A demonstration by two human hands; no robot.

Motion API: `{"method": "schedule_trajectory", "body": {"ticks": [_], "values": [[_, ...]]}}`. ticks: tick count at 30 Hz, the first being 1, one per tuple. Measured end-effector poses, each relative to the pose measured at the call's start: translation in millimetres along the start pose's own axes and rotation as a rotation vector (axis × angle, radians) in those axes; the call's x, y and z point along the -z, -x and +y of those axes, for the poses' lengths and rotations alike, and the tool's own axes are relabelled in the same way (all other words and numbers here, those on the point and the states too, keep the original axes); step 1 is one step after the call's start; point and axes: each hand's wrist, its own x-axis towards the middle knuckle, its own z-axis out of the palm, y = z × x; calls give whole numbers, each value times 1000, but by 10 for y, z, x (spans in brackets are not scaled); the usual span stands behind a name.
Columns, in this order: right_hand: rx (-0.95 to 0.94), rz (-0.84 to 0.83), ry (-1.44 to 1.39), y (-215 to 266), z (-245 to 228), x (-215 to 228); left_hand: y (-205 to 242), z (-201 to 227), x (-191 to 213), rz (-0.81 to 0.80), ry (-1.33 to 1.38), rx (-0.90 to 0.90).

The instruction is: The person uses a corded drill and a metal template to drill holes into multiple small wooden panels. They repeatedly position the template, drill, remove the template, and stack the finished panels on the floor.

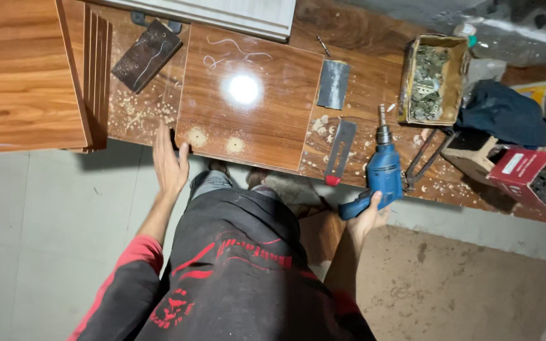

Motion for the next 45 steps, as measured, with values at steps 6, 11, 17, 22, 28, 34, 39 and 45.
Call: {"method": "schedule_trajectory", "body": {"ticks": [6,11,17,22,28,34,39,45], "values": [[607,457,729,-177,37,-369,465,-69,-91,-17,189,270],[747,-302,600,782,522,-1063,238,9,-81,-18,188,224],[513,-359,548,1470,877,-1730,17,-130,-117,-45,361,397],[-376,-358,398,1290,297,-1839,-357,-550,154,-321,960,647],[-219,-566,306,1764,-128,-2176,-707,-711,356,-648,1322,771],[66,-357,261,3131,-296,-1459,-629,-704,521,-838,1245,751],[200,0,230,4629,-371,-625,-199,-561,296,-990,1168,346],[-10,188,39,5086,-758,721,713,-21,-443,-1339,948,-100]]}}
